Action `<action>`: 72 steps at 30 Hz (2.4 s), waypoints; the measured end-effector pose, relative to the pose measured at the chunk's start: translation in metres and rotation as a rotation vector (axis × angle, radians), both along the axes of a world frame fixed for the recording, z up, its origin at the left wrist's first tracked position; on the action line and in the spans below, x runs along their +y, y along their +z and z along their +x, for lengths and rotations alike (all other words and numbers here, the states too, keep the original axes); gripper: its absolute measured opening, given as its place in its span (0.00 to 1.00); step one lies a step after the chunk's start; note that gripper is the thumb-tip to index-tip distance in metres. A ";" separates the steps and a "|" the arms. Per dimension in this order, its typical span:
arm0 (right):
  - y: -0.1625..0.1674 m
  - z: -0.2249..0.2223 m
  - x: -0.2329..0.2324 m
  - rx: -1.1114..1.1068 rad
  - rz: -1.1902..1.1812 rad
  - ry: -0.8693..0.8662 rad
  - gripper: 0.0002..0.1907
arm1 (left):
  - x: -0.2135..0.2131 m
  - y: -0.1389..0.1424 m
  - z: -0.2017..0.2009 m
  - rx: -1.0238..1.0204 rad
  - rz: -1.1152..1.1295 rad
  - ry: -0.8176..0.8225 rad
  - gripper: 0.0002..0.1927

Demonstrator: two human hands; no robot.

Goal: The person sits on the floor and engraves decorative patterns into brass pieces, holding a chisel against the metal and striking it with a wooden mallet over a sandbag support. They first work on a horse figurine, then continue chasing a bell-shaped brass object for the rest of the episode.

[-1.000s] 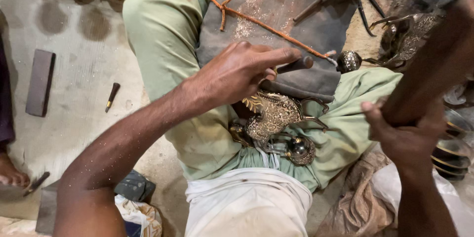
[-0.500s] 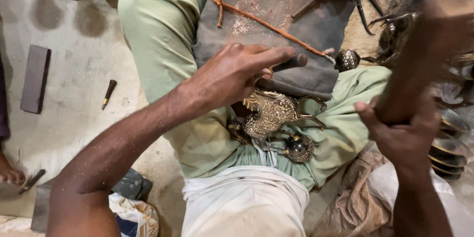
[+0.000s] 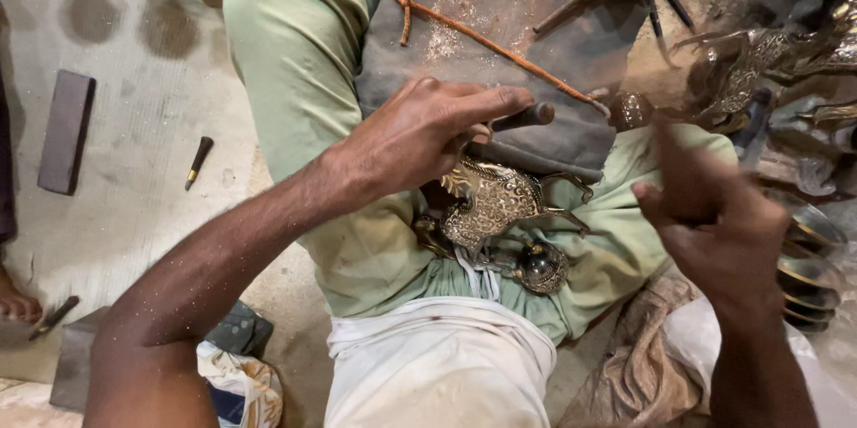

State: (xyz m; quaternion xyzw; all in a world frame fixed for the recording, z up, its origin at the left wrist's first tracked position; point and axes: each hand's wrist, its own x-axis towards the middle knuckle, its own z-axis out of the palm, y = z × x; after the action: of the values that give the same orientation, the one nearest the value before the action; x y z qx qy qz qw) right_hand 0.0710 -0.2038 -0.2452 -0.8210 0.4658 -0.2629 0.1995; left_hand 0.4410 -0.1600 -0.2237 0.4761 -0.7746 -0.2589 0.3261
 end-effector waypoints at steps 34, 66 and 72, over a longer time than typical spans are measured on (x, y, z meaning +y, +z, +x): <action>-0.047 0.156 -0.063 0.222 -0.270 0.140 0.25 | -0.034 -0.103 0.145 0.033 -0.030 0.078 0.37; -0.041 0.232 -0.078 0.384 -0.359 0.238 0.25 | -0.027 -0.154 0.200 0.084 -0.131 0.097 0.27; -0.049 0.255 -0.087 0.424 -0.365 0.253 0.24 | -0.042 -0.169 0.220 0.032 -0.143 0.097 0.20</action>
State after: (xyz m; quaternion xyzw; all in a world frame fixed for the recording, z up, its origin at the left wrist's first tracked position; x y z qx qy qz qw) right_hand 0.3262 -0.2906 -0.2942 -0.9314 0.3361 -0.1381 -0.0220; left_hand 0.6606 -0.2021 -0.3931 0.4845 -0.7616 -0.1945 0.3838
